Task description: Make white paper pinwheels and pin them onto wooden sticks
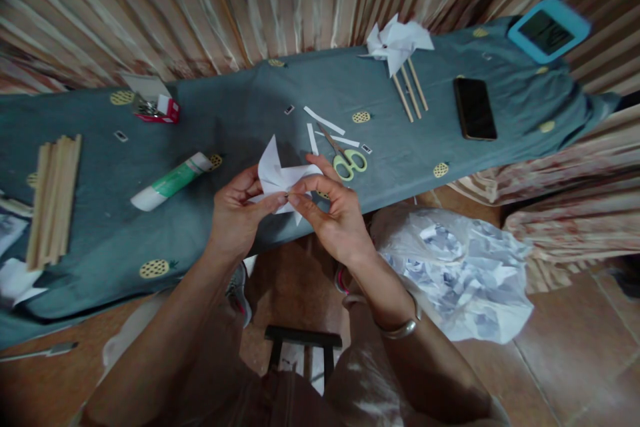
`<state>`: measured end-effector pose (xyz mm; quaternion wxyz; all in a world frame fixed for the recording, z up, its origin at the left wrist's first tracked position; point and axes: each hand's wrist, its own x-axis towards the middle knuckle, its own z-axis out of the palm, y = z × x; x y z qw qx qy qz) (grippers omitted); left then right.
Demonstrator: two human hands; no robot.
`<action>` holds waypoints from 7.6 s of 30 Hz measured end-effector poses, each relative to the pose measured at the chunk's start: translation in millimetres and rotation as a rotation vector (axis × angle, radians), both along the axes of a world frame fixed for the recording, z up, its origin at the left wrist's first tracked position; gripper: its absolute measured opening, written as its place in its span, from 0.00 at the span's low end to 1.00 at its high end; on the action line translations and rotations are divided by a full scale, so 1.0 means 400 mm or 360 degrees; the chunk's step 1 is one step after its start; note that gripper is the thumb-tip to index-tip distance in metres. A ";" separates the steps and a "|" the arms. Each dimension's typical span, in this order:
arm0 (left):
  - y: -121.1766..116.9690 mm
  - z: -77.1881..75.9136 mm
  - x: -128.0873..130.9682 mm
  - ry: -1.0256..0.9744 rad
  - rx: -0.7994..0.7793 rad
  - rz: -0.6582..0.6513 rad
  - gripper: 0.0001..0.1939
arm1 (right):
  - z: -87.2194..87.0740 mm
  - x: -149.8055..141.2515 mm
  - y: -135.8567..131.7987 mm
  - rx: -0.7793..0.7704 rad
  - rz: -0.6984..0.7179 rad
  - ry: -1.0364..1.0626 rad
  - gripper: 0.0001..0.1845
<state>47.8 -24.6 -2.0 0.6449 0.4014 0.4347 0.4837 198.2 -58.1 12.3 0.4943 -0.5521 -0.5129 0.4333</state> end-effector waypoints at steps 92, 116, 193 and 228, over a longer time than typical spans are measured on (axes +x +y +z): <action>0.011 -0.030 -0.028 -0.0027 0.0102 0.0306 0.19 | -0.012 -0.061 0.013 0.0397 -0.0201 -0.0707 0.05; 0.005 -0.030 -0.030 0.0003 0.0110 0.0251 0.22 | -0.009 -0.070 0.013 0.0356 -0.0227 -0.0764 0.05; 0.024 -0.026 -0.089 0.0134 0.0131 0.0427 0.13 | -0.068 -0.047 0.051 -0.0093 -0.0128 0.0108 0.14; 0.019 -0.029 -0.110 0.0200 0.0088 0.0429 0.12 | -0.114 -0.027 0.035 0.0156 0.0211 -0.0930 0.06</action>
